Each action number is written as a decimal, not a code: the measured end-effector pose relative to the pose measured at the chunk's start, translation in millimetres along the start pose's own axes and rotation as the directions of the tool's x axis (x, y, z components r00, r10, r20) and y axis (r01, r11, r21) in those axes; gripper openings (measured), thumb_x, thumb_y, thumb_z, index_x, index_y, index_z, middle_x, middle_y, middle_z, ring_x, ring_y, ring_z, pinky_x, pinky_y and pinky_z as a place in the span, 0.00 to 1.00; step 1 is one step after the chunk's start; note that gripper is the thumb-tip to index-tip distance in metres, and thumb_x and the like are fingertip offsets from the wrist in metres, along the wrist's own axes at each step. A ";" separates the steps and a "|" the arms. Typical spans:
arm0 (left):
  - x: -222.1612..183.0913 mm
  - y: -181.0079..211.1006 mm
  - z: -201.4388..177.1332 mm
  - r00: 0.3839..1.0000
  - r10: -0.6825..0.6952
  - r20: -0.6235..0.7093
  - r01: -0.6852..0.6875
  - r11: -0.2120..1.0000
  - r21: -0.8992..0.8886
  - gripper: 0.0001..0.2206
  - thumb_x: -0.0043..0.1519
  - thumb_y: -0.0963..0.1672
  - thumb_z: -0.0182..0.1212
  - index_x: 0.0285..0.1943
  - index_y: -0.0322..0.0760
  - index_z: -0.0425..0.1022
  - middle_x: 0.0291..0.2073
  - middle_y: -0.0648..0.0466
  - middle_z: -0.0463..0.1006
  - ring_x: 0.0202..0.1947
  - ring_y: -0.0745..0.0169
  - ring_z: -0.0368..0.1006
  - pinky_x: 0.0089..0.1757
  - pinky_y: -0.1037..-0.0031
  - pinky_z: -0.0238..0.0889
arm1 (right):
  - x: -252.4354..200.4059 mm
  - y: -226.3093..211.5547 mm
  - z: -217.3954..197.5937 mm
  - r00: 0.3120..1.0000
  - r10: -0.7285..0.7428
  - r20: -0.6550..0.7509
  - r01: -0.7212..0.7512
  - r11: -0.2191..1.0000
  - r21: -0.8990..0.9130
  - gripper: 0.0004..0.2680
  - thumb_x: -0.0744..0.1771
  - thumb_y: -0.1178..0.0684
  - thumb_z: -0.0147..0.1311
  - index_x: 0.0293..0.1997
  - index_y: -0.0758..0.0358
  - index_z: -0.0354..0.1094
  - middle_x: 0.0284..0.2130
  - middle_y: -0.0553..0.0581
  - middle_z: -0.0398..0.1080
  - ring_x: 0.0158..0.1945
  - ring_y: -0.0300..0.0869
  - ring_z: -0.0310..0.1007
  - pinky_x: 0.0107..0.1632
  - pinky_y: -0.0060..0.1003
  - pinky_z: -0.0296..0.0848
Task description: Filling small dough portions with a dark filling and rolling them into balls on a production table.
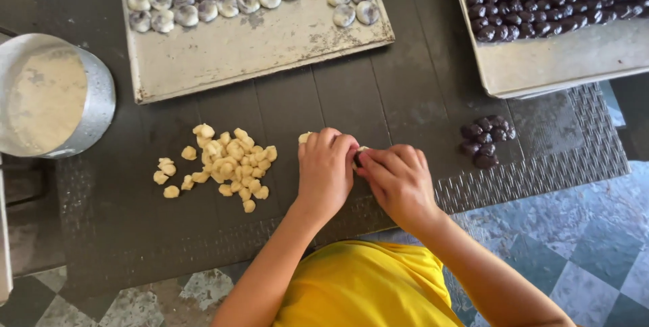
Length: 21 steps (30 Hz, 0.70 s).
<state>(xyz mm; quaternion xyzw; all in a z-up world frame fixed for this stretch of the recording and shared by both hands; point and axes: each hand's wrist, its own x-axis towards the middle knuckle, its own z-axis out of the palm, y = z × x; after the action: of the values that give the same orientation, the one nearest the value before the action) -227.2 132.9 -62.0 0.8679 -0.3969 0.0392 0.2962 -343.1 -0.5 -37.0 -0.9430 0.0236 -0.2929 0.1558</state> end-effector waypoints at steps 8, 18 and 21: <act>-5.2 0.6 -24.4 0.996 0.091 0.020 -0.081 0.953 -0.293 0.18 0.57 0.44 0.76 0.52 0.49 0.73 0.39 0.63 0.79 0.42 0.58 0.76 0.44 0.66 0.64 | 14.9 27.8 1.3 0.991 0.014 0.134 -0.036 0.986 0.166 0.11 0.68 0.45 0.61 0.53 0.54 0.77 0.46 0.52 0.76 0.55 0.53 0.72 0.54 0.46 0.69; -17.0 23.0 -52.2 0.946 -0.240 0.215 0.294 0.367 -0.882 0.10 0.59 0.36 0.74 0.49 0.28 0.84 0.38 0.47 0.83 0.34 0.64 0.84 0.37 0.78 0.79 | 21.1 6.4 -19.9 0.924 0.294 0.243 -0.328 0.288 0.899 0.08 0.62 0.69 0.66 0.44 0.78 0.78 0.31 0.65 0.73 0.26 0.47 0.84 0.31 0.40 0.87; -14.0 36.4 -66.2 0.941 -0.286 0.179 0.275 0.341 -0.899 0.20 0.61 0.35 0.70 0.64 0.28 0.78 0.44 0.42 0.85 0.40 0.66 0.83 0.41 0.79 0.80 | 11.7 15.8 3.7 0.798 0.485 0.359 -0.406 -0.010 0.914 0.07 0.63 0.72 0.62 0.42 0.87 0.73 0.29 0.68 0.69 0.24 0.55 0.83 0.27 0.51 0.88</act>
<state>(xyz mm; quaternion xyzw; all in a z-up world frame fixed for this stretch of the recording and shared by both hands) -251.6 159.7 5.8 0.6164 -0.1963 -0.2316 0.7265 -330.7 -16.1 -38.3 -0.5472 0.1337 -0.2008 0.8015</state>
